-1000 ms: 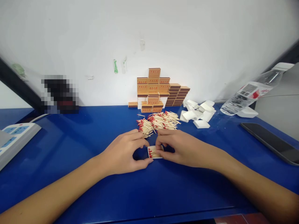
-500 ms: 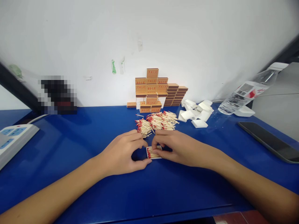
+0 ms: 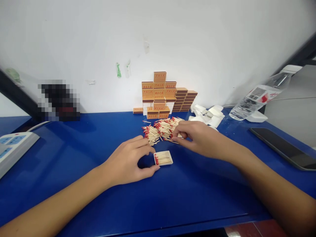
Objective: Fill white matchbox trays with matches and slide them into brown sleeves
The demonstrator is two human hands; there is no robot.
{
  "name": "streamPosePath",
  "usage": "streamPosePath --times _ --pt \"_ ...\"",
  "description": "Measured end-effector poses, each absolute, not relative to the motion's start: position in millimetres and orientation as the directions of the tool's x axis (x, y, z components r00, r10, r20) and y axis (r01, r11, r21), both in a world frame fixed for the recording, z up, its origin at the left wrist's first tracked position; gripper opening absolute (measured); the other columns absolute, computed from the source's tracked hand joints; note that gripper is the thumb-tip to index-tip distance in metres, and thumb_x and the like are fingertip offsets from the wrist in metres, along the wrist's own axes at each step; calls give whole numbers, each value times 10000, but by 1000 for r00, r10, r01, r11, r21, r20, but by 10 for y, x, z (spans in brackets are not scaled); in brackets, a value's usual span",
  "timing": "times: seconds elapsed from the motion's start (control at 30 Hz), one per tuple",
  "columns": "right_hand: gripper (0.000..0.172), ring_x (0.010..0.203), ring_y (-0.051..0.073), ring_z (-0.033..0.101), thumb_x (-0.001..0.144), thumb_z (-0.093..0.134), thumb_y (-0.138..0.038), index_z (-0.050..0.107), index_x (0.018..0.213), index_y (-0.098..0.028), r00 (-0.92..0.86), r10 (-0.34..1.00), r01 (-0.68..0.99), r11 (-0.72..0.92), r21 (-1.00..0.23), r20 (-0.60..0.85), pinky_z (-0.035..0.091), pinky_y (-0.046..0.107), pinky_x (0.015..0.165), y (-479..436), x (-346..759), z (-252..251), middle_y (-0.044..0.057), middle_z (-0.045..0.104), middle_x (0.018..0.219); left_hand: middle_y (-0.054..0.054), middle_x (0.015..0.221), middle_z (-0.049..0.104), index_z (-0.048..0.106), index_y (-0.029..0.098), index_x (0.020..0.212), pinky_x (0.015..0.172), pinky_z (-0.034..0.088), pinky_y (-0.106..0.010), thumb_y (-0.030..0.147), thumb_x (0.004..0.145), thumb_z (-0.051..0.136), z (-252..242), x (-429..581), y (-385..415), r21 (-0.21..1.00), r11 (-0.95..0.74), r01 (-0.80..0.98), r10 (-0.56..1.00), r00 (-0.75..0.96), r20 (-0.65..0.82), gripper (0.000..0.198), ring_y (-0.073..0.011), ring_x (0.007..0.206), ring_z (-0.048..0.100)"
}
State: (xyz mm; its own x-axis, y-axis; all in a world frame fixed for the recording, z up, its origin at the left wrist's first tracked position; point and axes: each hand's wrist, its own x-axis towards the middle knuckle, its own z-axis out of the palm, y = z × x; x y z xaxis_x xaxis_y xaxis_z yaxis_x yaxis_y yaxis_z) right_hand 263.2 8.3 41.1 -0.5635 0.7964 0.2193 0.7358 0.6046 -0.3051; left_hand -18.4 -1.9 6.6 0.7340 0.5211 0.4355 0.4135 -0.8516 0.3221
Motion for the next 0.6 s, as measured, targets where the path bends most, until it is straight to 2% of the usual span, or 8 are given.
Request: streamPosePath --times 0.13,0.27,0.43,0.6 --pt "159 741 182 546 955 652 -340 665 871 -205 -547 834 797 545 -261 69 360 309 662 196 2782 328 44 664 847 -39 871 680 720 172 1011 745 494 -350 364 913 760 47 -187 -14 319 -841 437 538 738 406 219 -210 831 587" --pt "139 745 179 548 975 606 -279 649 867 -203 -545 838 805 525 -277 4 361 307 662 204 2758 299 48 680 863 -42 890 693 722 168 1027 759 504 -355 358 926 745 55 -191 -9 315 -847 429 530 735 424 216 -210 842 597" --pt "164 749 177 546 1009 586 -268 624 862 -205 -579 816 767 544 -341 -1 372 304 679 161 2654 321 37 671 851 -37 871 686 724 172 1019 736 497 -347 357 912 760 55 -185 -7 304 -849 432 526 743 414 217 -211 838 599" --pt "151 780 179 548 1007 603 -243 583 863 -202 -566 819 768 565 -300 93 375 301 692 165 2613 251 42 652 875 -40 880 689 730 173 1033 753 503 -359 375 926 744 52 -188 -13 307 -847 434 530 737 419 229 -213 844 598"
